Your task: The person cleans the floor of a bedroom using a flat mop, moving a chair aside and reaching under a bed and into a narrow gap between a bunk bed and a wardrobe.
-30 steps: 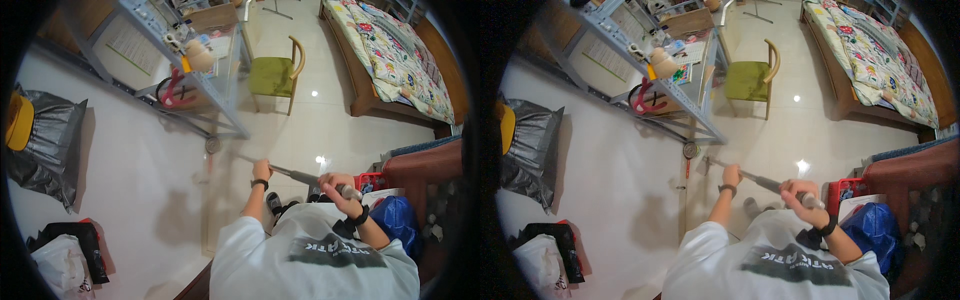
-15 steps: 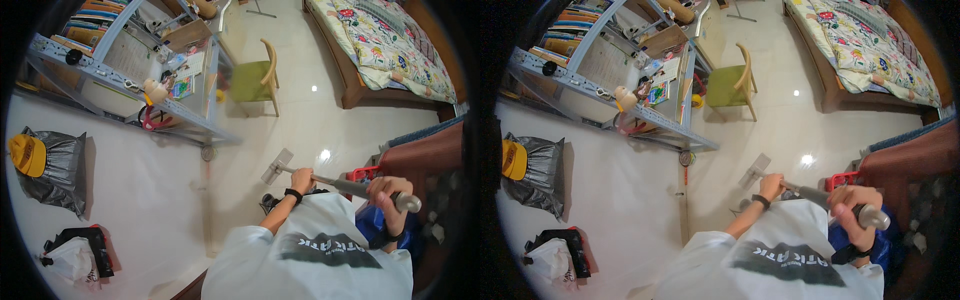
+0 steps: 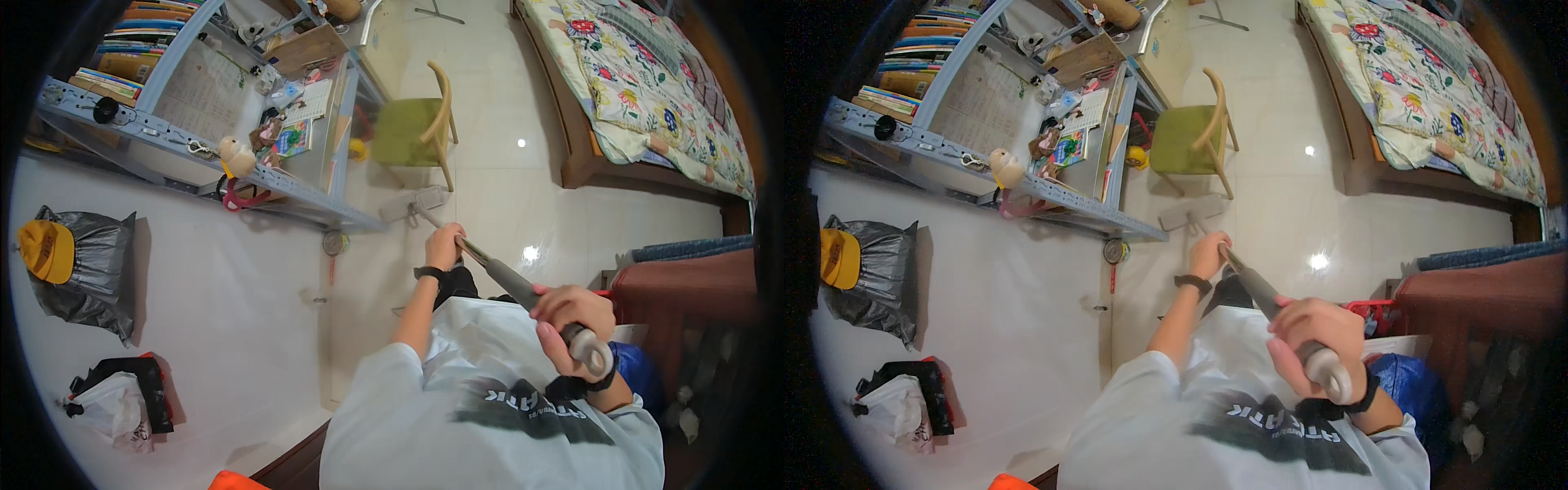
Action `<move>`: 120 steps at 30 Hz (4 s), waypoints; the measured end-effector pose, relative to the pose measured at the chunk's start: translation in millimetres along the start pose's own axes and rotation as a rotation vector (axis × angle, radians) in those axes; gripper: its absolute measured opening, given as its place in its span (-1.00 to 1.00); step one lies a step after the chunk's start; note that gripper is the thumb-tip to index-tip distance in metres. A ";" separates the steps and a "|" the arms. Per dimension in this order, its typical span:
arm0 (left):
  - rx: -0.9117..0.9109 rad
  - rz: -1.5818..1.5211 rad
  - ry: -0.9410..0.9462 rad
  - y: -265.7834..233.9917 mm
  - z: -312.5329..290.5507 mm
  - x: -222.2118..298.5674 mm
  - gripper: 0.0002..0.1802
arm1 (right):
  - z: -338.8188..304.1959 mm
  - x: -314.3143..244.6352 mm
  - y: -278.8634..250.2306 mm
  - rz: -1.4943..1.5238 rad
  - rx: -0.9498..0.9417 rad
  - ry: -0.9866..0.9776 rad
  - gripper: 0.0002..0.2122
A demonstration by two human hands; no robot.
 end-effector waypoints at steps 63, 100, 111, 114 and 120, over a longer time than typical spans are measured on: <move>0.178 -0.001 -0.470 5.0 171.9 -17.6 -0.80 | 278.3 147.1 -77.5 0.332 -0.800 -0.078 -0.82; -0.304 0.206 -0.143 76.2 104.3 32.7 -0.81 | 32.7 142.8 -114.0 0.159 -0.314 -0.131 -0.89; -0.348 0.085 -0.059 120.3 59.3 82.7 -0.79 | 8.7 93.1 -159.6 0.044 -0.373 0.181 -0.84; -0.433 0.019 -0.059 126.6 36.3 122.9 -0.66 | 22.1 66.8 -193.0 0.084 -0.387 0.221 -0.88; -0.520 0.097 -0.053 109.8 42.2 175.6 -0.81 | 20.0 61.0 -209.6 0.088 -0.186 0.058 -0.88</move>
Point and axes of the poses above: each hand's wrist, its own z-axis towards the middle knuckle, its own y-axis out of the palm, x = y × z, the point moved 3 cm from there along z, towards the middle knuckle, and after that the axes turned 4 degrees about -x, right-handed, at the moved point
